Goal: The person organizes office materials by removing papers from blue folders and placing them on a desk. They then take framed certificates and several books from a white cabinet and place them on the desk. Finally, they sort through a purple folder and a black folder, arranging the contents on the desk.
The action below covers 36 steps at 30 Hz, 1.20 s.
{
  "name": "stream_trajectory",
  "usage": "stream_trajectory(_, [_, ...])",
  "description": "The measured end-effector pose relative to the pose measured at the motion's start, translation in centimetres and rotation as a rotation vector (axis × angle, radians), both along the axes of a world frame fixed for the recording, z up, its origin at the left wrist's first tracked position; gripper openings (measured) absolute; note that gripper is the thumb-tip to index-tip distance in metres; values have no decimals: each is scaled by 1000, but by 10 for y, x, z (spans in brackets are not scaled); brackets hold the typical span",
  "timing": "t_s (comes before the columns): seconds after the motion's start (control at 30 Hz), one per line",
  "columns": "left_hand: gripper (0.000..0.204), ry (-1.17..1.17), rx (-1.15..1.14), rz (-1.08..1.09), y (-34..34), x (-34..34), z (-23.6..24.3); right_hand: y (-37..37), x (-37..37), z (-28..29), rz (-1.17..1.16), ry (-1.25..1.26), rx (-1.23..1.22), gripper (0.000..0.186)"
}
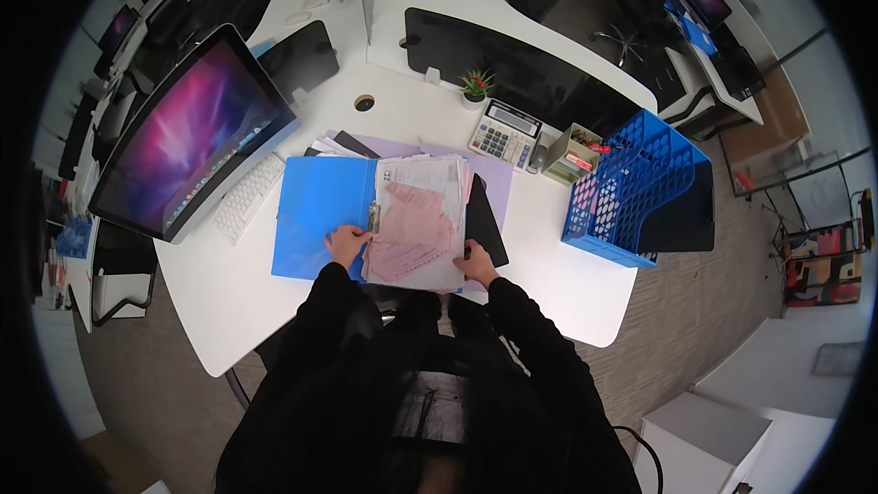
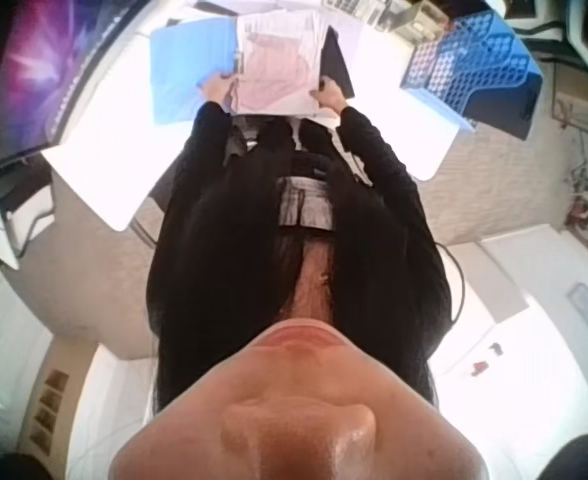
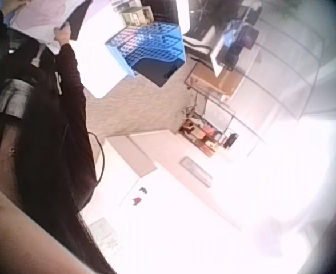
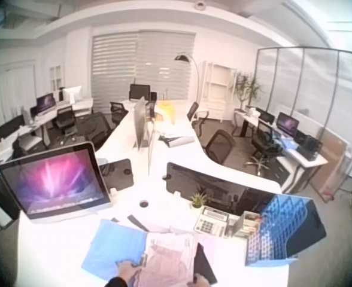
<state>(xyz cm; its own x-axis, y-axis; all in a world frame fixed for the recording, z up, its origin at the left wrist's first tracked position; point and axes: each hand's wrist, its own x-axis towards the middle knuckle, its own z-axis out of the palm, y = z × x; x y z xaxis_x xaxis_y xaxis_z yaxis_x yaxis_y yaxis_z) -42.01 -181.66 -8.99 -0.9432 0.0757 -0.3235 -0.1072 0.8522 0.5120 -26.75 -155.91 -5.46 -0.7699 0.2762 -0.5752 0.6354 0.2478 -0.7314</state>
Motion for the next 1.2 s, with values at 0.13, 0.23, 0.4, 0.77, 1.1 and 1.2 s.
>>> stream_trajectory(0.13, [28, 81, -63, -38, -1, 1, 0, -3, 0, 4, 0, -6, 40, 48])
stream_trajectory(0.23, [32, 18, -83, -31, 0, 1, 5, -3, 1, 4, 1, 8, 65, 47])
stream_trajectory(0.4, [42, -211, 101, 48, -8, -12, 6, -4, 2, 0, 13, 50, 145, 52])
stream_trajectory(0.77, [50, 305, 114, 363, -51, 23, 9, -2, 11, 10, -3, 34, -47, 42])
stream_trajectory(1.1, [62, 343, 873, 927, -94, 49, -8, -16, -5, 11, 22, -76, -54, 26])
stream_trajectory(1.2, [42, 197, 1055, 807, -92, 50, 9, -13, -5, -6, -8, -52, -51, 24])
